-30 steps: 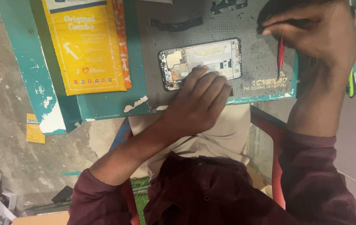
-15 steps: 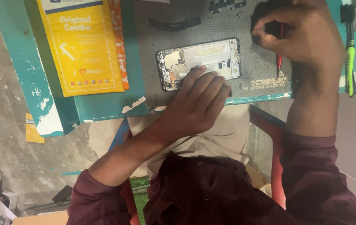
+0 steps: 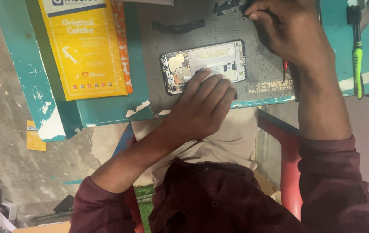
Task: The person disassembles a mobile phone on a workbench, using tweezers and a screwdriver to remove internal components. They then spray a liquid onto a small circuit board and continue handling the phone parts.
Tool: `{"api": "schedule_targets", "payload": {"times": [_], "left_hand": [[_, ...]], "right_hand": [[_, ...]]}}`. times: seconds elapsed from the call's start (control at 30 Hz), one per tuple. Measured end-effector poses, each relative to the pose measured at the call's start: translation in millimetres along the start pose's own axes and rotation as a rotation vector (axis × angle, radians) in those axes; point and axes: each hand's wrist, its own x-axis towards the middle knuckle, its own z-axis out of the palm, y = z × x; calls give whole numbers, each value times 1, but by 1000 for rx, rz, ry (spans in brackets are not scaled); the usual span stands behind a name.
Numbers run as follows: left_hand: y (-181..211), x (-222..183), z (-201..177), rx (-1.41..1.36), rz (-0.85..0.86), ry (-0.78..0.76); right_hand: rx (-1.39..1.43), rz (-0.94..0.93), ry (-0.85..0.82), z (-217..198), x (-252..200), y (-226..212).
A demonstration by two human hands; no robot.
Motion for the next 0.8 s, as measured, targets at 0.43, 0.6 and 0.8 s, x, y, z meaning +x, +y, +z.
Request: {"api": "schedule_targets", "payload": {"times": [0.43,0.6,0.8], "left_hand": [[0,-1,3,-9,-8,19],[0,-1,3,-1,-6,14],[0,3,-2,-12,-1,4]], "right_hand": [[-122,120,35,-24,-16,11],[-249,107,44,-20,-13,-7],[-273,227,-2,-19,-6,-17]]}}
